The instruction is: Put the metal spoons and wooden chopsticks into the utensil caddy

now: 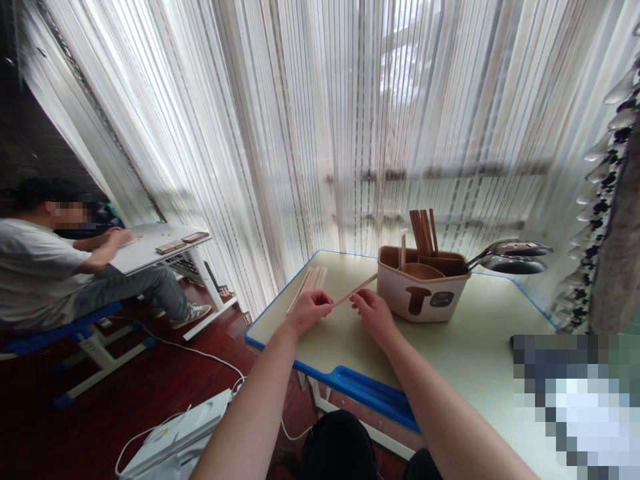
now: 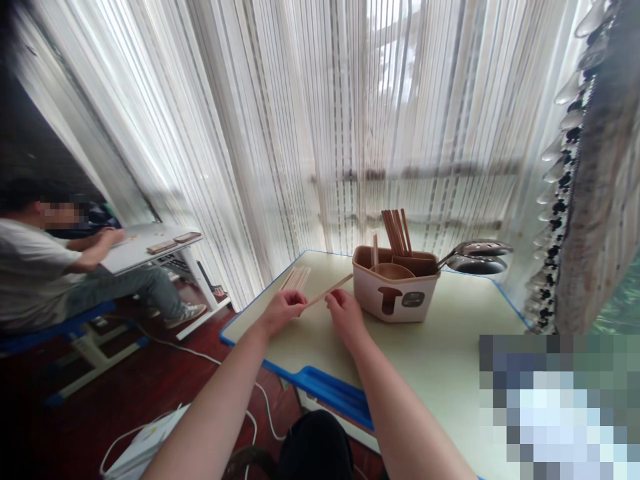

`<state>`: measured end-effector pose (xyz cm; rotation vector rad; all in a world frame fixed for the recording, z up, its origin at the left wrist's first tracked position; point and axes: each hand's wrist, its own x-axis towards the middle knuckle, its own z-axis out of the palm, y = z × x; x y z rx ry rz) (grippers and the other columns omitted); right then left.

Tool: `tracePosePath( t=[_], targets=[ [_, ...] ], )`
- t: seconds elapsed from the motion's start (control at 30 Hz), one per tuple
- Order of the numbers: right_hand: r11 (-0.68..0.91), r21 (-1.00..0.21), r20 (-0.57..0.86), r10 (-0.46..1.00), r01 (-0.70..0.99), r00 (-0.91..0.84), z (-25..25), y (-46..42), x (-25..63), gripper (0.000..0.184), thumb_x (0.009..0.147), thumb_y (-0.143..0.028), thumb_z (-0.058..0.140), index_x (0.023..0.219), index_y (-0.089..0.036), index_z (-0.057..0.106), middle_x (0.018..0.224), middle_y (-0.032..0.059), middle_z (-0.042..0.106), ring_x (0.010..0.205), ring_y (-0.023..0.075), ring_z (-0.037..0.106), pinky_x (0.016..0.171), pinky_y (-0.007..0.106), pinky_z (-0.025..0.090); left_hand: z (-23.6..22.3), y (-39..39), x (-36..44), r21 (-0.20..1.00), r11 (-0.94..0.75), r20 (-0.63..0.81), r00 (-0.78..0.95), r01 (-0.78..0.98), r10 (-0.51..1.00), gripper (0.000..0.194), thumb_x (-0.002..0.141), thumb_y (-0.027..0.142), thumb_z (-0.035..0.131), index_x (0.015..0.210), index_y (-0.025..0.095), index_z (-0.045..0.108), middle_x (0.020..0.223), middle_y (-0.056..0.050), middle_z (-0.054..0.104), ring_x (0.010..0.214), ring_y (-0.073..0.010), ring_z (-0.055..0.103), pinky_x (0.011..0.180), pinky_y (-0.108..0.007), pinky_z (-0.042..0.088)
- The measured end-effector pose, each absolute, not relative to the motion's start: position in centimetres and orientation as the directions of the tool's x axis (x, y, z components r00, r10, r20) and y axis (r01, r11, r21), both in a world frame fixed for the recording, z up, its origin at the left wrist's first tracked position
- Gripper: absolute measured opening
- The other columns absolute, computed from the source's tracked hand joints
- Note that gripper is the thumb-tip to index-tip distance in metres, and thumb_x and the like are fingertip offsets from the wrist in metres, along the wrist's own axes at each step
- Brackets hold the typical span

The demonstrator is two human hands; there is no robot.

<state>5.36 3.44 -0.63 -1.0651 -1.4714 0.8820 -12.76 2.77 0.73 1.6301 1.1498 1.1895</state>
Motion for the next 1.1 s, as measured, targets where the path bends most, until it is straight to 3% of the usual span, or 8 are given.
tracePosePath(
  t=[0.2, 0.53, 0.77, 0.9, 1.1],
  targets=[
    [0.214, -0.972, 0.215, 0.976, -0.095, -0.007, 0.5, 2.5, 5.0, 0.026, 0.071, -0.04, 0.058, 0.079, -0.015, 0.062, 0.073, 0.0054, 0.065, 0.062, 0.016, 0.058, 0.055, 0.026, 0.042, 0.8, 2.3, -12.8, 0.939, -0.242, 0.198, 0.19, 0.243, 0.962, 0.011, 0.062, 0.02, 0.066, 0.069, 0.012, 0.065, 0.064, 0.0, 0.061, 0.058, -0.0099, 0.053, 0.058, -0.022, 0.04],
    [0.336, -0.939, 0.335, 0.942, -0.068, 0.02, 1.3, 1.9, 5.3, 0.034, 0.071, -0.049, 0.062, 0.079, -0.016, 0.063, 0.069, 0.0048, 0.064, 0.063, 0.0166, 0.057, 0.056, 0.028, 0.042, 0.7, 2.0, -12.7, 0.947, -0.23, 0.172, 0.249, 0.225, 0.953, 0.02, 0.064, 0.026, 0.069, 0.078, 0.012, 0.069, 0.073, -0.004, 0.067, 0.066, -0.0128, 0.058, 0.065, -0.024, 0.044],
    [0.277, -0.957, 0.268, 0.958, -0.087, 0.103, 1.6, 1.7, 5.8, 0.035, 0.071, -0.05, 0.062, 0.08, -0.016, 0.062, 0.071, 0.0045, 0.063, 0.063, 0.0156, 0.056, 0.053, 0.026, 0.041, 1.4, 1.4, -12.4, 0.998, -0.047, 0.031, 0.288, 0.047, 0.957, 0.02, 0.065, 0.025, 0.063, 0.075, 0.009, 0.068, 0.071, -0.008, 0.068, 0.054, -0.0116, 0.057, 0.053, -0.023, 0.044],
    [0.246, -0.959, 0.229, 0.965, -0.14, 0.126, 1.7, 1.6, 6.0, 0.034, 0.07, -0.048, 0.063, 0.08, -0.016, 0.063, 0.073, 0.0045, 0.063, 0.063, 0.0149, 0.056, 0.053, 0.025, 0.041, 1.0, 1.7, -12.8, 0.995, 0.027, 0.008, 0.331, -0.1, 0.944, 0.025, 0.068, 0.028, 0.055, 0.073, 0.006, 0.066, 0.078, -0.014, 0.07, 0.056, -0.0162, 0.061, 0.051, -0.026, 0.045],
    [0.248, -0.955, 0.229, 0.965, -0.163, 0.128, 1.9, 1.5, 6.1, 0.035, 0.069, -0.049, 0.063, 0.08, -0.016, 0.064, 0.073, 0.0053, 0.063, 0.062, 0.0153, 0.056, 0.052, 0.025, 0.041, 0.8, 1.6, -13.2, 0.989, 0.067, -0.016, 0.366, -0.129, 0.93, 0.023, 0.065, 0.024, 0.055, 0.072, 0.005, 0.066, 0.078, -0.017, 0.07, 0.057, -0.0191, 0.064, 0.05, -0.028, 0.046]
  ],
)
